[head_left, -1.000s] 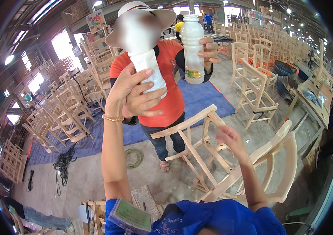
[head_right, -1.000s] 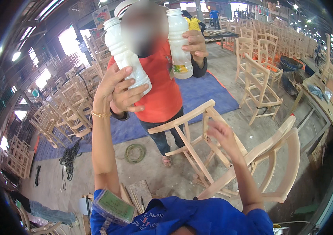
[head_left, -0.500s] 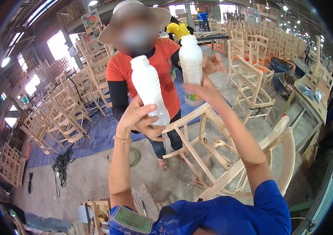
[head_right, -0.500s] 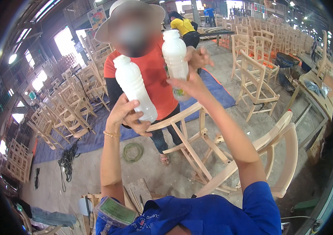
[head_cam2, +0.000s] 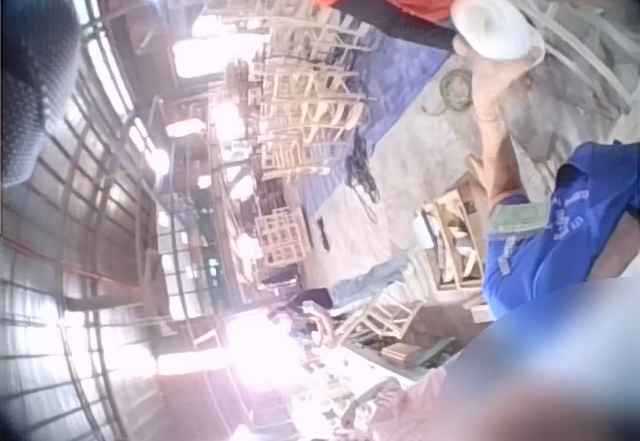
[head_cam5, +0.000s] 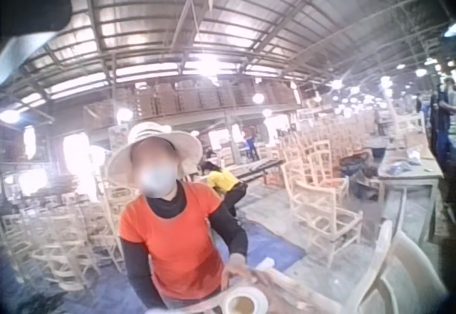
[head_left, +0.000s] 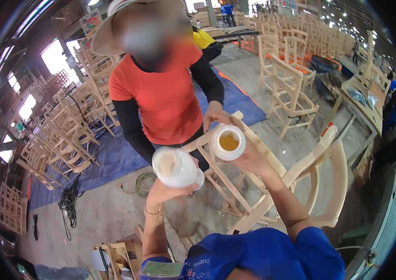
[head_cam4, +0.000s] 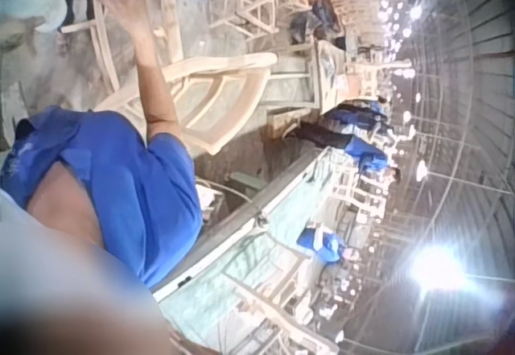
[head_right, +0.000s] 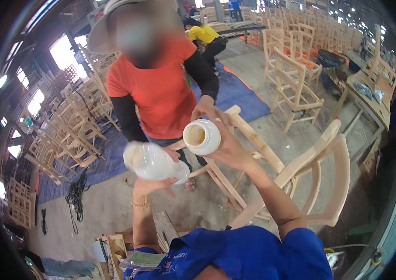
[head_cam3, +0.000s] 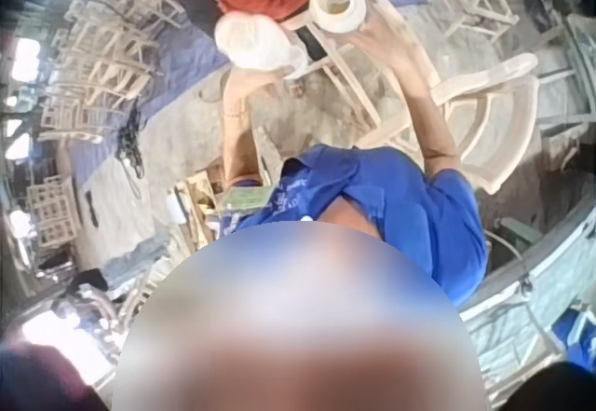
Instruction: The person assembles a wooden rocking chair by fitting the backrest frame to the seat base, tapping joints with a hammer, and applying glue to the connections. A coworker hands over two bottles of glue, which the person holds while continuing to work on the chair.
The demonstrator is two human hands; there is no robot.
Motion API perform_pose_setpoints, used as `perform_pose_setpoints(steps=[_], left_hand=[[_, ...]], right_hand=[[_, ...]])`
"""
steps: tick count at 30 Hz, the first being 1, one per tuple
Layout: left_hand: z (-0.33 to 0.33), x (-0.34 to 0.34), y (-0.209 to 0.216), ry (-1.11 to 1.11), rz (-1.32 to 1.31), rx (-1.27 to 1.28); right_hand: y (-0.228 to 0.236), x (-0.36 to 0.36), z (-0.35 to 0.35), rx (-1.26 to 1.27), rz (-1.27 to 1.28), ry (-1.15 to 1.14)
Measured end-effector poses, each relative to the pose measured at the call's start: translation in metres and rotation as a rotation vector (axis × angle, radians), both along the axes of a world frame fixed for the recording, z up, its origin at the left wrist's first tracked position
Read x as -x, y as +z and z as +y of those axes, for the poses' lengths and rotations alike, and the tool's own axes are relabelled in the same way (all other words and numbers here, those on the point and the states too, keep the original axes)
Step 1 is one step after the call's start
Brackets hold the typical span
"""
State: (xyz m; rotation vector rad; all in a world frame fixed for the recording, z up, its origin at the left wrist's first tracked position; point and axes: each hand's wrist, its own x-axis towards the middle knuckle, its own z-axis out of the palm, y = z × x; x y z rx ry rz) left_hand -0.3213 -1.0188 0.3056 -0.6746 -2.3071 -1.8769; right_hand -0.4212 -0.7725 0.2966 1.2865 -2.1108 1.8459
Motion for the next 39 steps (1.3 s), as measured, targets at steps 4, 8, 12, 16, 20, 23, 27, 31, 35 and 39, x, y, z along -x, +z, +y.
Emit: perform_pose_setpoints(steps=[4, 8, 12, 16, 20, 23, 27, 31, 35, 39], left_hand=[[0.023, 0.001, -0.003, 0.040, 0.397, 0.185], [0.032, -0.009, 0.000, 0.112, 0.307, 0.291], [0.035, -0.011, -0.001, 0.115, 0.358, 0.273], [0.035, -0.012, -0.007, 0.109, 0.343, 0.225], [0.036, -0.013, -0.007, 0.129, 0.356, 0.253], [0.032, -0.012, -0.011, 0.139, 0.368, 0.251], [0.032, -0.013, -0.015, 0.157, 0.333, 0.247], [0.031, -0.014, -0.013, 0.143, 0.304, 0.230], [0.029, -0.016, -0.015, 0.156, 0.298, 0.210], [0.032, -0.017, -0.015, 0.153, 0.297, 0.181]], right_hand=[[-0.018, 0.005, 0.007, 0.083, 0.001, -0.094], [-0.025, 0.001, 0.014, 0.135, 0.150, -0.046], [-0.023, 0.001, 0.016, 0.106, 0.287, -0.071], [-0.015, -0.007, 0.017, 0.105, 0.254, -0.073], [-0.010, -0.013, 0.015, 0.174, 0.182, -0.027], [-0.009, -0.015, 0.013, 0.139, 0.237, -0.050], [-0.008, -0.018, 0.009, 0.173, 0.227, -0.038], [-0.014, -0.015, 0.010, 0.188, 0.237, -0.039], [-0.012, -0.018, 0.010, 0.177, 0.232, -0.030], [-0.012, -0.018, 0.013, 0.171, 0.205, -0.011]])
